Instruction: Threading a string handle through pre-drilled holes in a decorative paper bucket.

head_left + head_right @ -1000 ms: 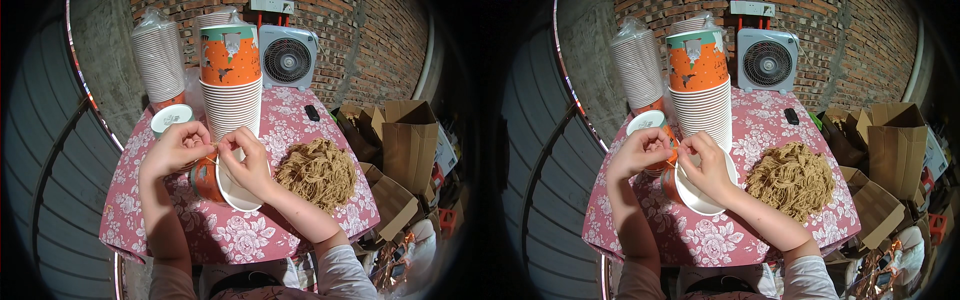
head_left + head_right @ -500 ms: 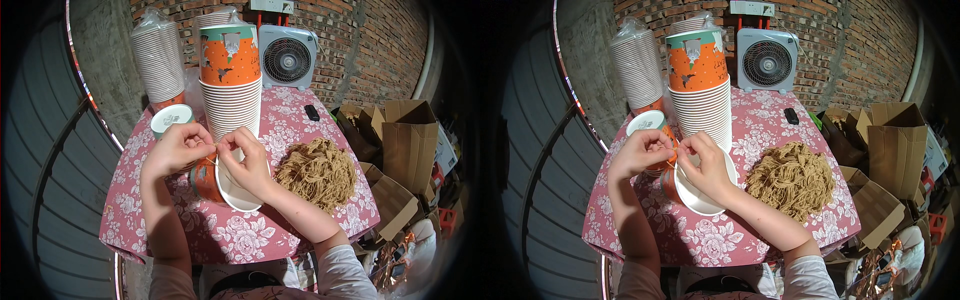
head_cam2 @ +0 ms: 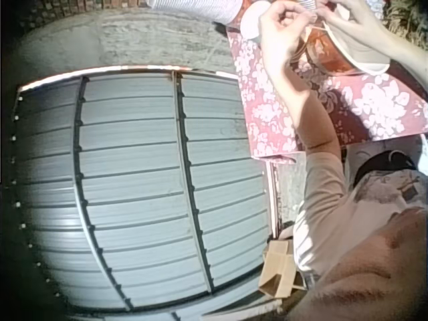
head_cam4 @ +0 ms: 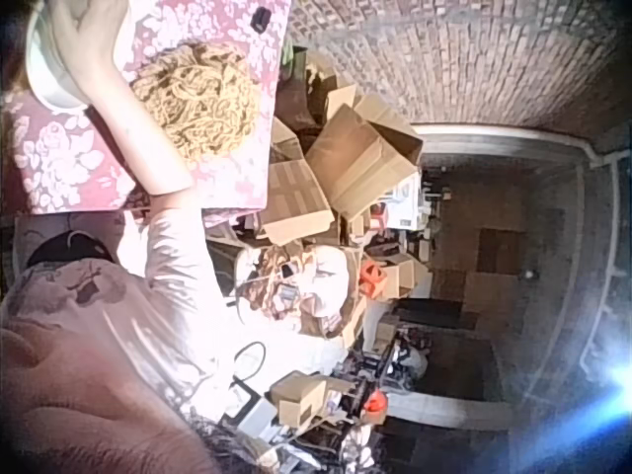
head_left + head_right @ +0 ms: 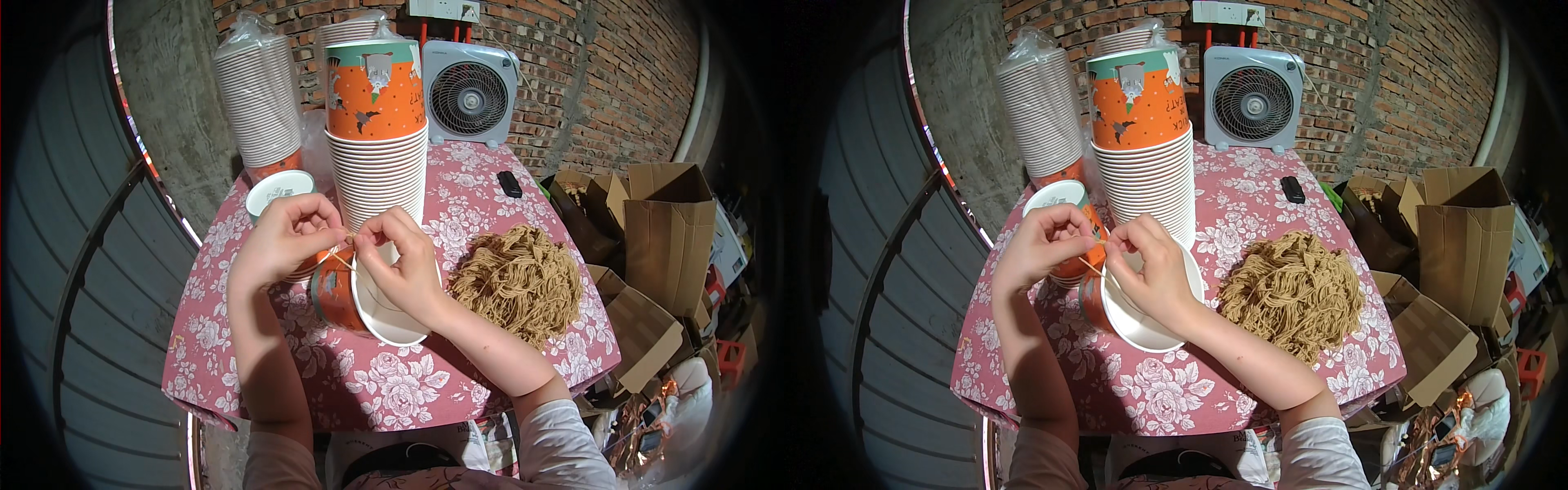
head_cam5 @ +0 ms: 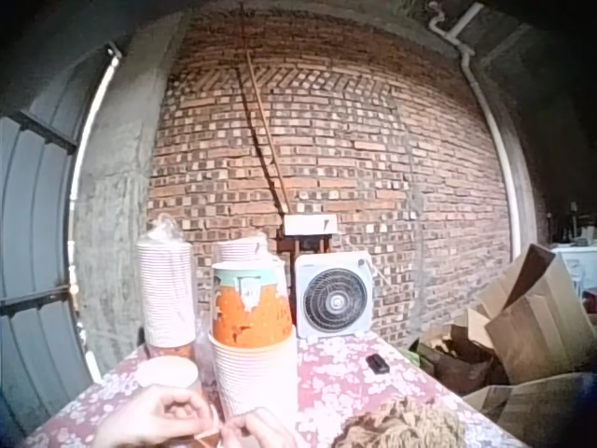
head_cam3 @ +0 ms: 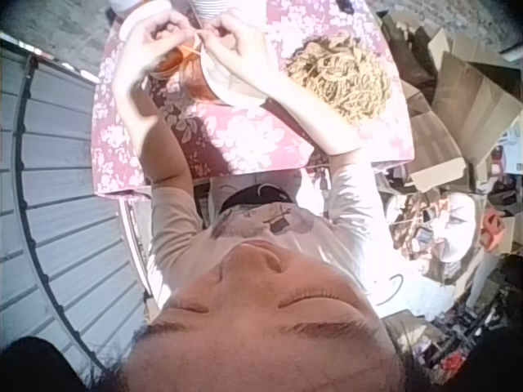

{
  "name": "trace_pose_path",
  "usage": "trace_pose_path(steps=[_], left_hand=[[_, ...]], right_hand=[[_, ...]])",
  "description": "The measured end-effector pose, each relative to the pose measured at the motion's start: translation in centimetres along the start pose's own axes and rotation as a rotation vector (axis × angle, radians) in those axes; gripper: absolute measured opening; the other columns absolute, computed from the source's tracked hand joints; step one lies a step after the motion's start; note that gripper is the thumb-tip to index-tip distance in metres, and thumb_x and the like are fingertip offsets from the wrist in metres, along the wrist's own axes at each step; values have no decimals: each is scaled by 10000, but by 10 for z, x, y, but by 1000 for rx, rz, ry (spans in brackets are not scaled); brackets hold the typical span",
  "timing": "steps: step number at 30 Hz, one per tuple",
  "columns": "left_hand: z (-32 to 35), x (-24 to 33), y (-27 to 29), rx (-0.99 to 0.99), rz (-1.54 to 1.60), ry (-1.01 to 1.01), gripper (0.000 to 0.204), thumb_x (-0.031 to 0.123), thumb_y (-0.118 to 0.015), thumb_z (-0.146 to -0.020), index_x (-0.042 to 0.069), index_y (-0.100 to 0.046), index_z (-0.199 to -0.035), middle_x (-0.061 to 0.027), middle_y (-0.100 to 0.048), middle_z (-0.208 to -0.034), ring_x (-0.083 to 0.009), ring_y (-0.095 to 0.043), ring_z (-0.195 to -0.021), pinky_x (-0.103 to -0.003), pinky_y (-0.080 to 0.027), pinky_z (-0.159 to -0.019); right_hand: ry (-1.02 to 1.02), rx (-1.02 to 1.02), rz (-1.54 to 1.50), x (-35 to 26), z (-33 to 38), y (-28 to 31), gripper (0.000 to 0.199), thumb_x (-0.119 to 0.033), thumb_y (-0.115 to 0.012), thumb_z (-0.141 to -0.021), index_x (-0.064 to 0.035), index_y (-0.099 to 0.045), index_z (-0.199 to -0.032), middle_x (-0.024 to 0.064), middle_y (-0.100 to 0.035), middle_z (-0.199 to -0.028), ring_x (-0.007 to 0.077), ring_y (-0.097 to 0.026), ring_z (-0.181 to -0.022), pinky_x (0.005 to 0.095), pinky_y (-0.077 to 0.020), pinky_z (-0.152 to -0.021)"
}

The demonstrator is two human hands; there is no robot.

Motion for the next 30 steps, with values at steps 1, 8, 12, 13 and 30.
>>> trace_pose_path(steps=[1, 8, 12, 13, 30], left_hand=[[0, 0, 0, 1, 13, 0, 86, 51, -732, -903, 20, -653, -914, 107, -529, -680, 44, -425, -563, -160, -286, -482], [3, -1, 4, -1, 6, 0, 79, 50, -724, -904, 23, -650, -908, 110, -527, -701, 50, -433, -585, -153, -297, -497], [3, 4, 11, 79, 31, -54, 80, 46, -728, -895, 23, -652, -903, 101, -535, -730, 44, -450, -623, -152, -319, -537], [4, 5, 16, 100, 13, -62, 80, 48, -730, -892, 21, -656, -906, 97, -542, -740, 39, -458, -638, -154, -333, -554], [3, 5, -1, 9, -17, 52, 106, 46, -725, -906, -20, -689, -980, 71, -607, -735, 20, -515, -657, -167, -388, -569]], right_hand=[[3, 0, 5, 0, 0, 0, 107, -82, -692, -882, 0, -631, -913, 117, -581, -835, 270, -618, -771, 372, -491, -682], [4, -9, 13, -1, 1, -3, 109, -79, -692, -875, 1, -631, -917, 120, -580, -843, 282, -616, -775, 380, -488, -682], [15, 1, 27, 0, 1, 1, 107, -78, -689, -877, 3, -631, -917, 122, -582, -847, 281, -619, -779, 380, -488, -684], [13, 1, 23, 0, 0, 1, 105, -77, -688, -878, 3, -632, -918, 122, -583, -847, 279, -620, -780, 379, -490, -685], [-8, -1, 8, 0, 1, -2, 101, -79, -688, -880, -6, -640, -929, 115, -585, -853, 271, -624, -778, 369, -496, -686]])
Point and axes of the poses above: each hand's wrist, its own z-axis away from the middle knuckle, its own y-axis out of the back of the hand, x = y × z, the point moved 8 cm from there along -z, towards the middle knuckle
